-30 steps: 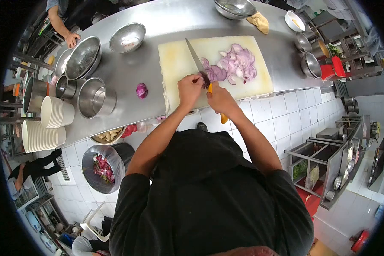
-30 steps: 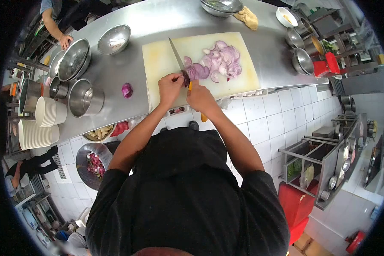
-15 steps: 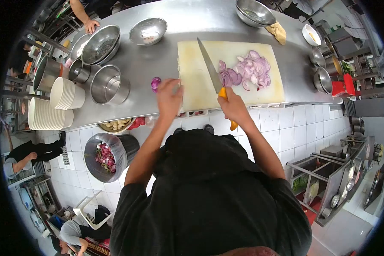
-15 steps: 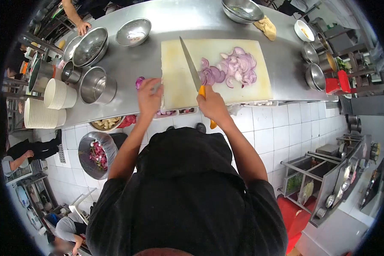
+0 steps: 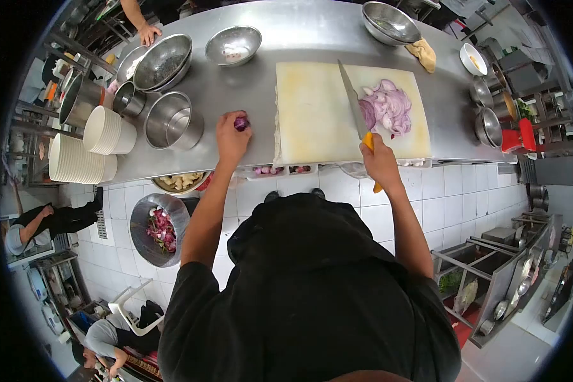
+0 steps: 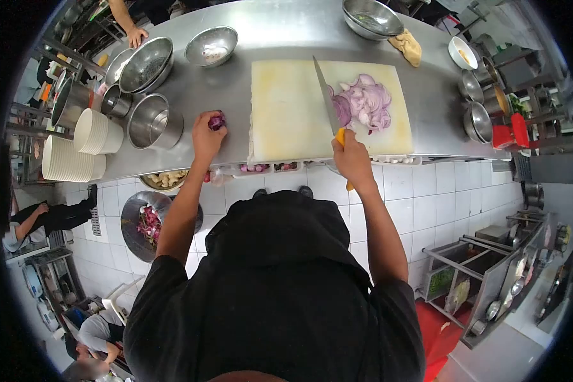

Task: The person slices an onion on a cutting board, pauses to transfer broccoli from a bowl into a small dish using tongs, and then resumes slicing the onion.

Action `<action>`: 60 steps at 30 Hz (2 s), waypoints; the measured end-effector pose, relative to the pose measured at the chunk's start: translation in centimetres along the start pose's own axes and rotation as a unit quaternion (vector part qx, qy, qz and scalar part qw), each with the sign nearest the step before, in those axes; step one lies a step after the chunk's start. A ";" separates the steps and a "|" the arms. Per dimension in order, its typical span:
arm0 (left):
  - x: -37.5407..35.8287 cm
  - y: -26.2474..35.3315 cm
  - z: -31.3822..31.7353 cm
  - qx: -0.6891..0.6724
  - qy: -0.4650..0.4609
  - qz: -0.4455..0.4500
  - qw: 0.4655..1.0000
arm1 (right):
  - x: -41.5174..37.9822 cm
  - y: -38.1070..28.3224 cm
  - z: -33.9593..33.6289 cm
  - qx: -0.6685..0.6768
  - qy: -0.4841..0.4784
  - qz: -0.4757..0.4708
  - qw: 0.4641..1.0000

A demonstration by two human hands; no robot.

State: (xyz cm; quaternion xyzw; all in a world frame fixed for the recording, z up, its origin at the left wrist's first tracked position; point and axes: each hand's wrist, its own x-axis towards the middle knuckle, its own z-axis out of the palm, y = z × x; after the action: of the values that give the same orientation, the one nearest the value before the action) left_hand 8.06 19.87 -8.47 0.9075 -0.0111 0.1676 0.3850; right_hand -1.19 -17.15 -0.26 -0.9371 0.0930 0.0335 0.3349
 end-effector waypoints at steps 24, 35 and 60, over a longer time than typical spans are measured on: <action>0.4 12.8 9.2 -0.219 -0.136 0.091 0.962 | -2.3 -5.4 -1.2 0.014 -0.107 0.018 0.994; 0.1 12.3 10.0 -0.221 -0.138 0.078 0.962 | 1.8 -4.6 4.0 0.001 -0.086 -0.005 0.996; 0.4 12.3 10.0 -0.243 -0.111 0.052 0.962 | 2.8 -9.3 -0.4 0.058 -0.193 0.093 0.975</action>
State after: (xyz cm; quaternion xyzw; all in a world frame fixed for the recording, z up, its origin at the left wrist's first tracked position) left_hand 9.55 4.23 -6.31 0.7975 -0.1410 0.0780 0.5814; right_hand 3.35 -10.81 5.51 -0.8793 0.1149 0.2388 0.3956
